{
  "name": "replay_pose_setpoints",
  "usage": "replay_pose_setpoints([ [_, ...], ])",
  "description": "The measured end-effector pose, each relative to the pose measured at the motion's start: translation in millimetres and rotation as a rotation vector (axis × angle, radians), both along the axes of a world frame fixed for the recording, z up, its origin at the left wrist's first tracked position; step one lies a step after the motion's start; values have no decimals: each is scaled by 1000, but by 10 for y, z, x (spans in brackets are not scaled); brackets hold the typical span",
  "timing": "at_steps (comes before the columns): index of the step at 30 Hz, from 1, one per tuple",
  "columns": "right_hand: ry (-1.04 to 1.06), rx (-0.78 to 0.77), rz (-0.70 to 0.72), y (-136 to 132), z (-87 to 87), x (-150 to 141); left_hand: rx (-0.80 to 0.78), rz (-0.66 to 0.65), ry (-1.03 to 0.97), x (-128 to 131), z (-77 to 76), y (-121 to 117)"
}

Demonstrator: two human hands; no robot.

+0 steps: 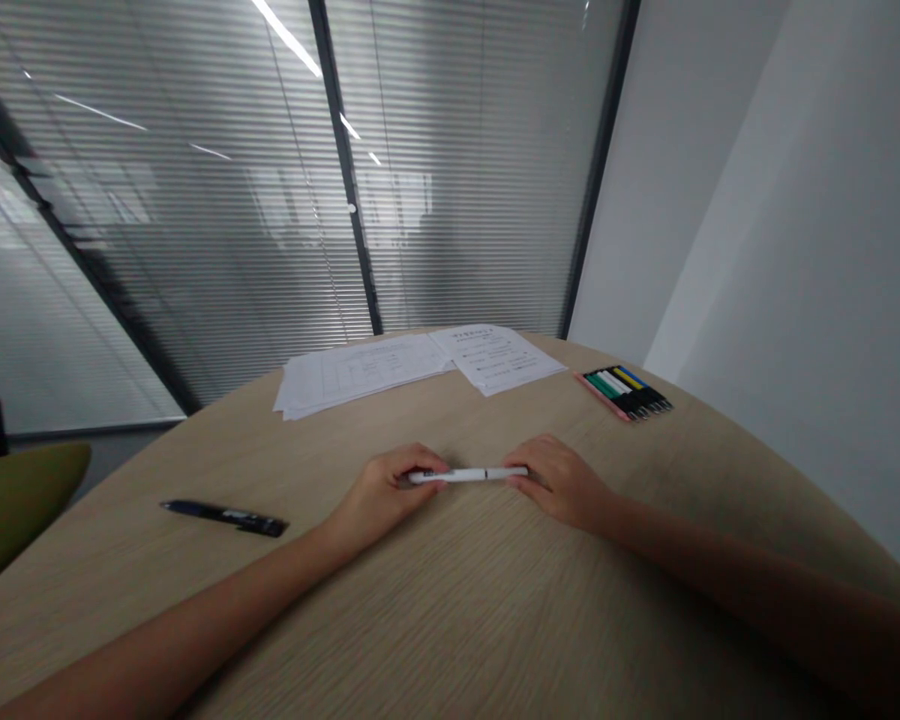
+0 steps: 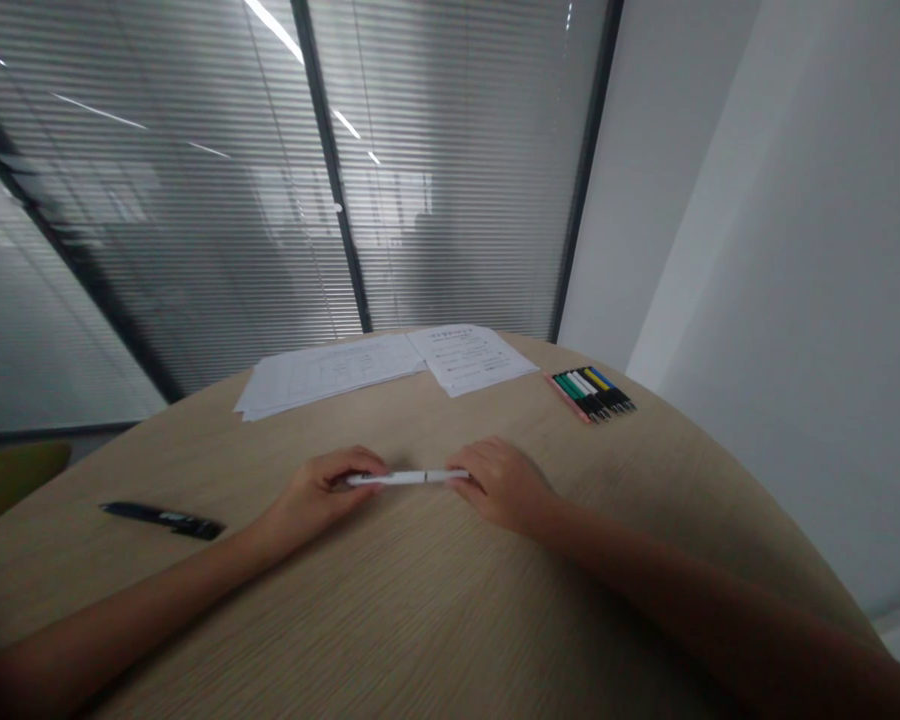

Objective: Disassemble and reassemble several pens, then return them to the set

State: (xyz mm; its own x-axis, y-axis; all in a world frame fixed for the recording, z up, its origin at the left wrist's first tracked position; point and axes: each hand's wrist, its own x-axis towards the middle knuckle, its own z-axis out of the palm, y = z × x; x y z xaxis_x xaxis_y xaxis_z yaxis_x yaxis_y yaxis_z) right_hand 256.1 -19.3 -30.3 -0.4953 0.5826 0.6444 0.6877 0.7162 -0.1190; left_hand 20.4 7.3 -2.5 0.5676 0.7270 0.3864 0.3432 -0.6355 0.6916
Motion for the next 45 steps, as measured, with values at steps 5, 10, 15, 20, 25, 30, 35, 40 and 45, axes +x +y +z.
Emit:
replay_pose_setpoints([
  [5, -31, 6, 51, 12, -15, 18, 36, -64, 6, 3, 6, -20],
  [10, 8, -18, 13, -5, -10, 25, 49, -25, -28, -1, 18, -12],
  [15, -9, -19, -14, 4, -11, 11, 51, -8, -35, 1, 14, -7],
  [20, -40, 0, 17, 8, 12, 6, 60, -10, -34, 2, 29, -23],
  [25, -63, -9, 19, -6, 23, 9, -11, 50, -62, 3, 28, -6],
  [30, -21, -2, -23, -7, 1, 10, -59, 80, -84, -2, 3, 26],
  [35, -32, -14, -19, 10, -9, 4, -30, 62, -51, -12, 6, 14],
  [40, -41, -23, -35, 8, -9, -16, 7, 72, -14, -7, 17, 0],
  [45, -100, -31, -82, 14, -21, -19, 146, 14, 43, -8, 3, -25],
])
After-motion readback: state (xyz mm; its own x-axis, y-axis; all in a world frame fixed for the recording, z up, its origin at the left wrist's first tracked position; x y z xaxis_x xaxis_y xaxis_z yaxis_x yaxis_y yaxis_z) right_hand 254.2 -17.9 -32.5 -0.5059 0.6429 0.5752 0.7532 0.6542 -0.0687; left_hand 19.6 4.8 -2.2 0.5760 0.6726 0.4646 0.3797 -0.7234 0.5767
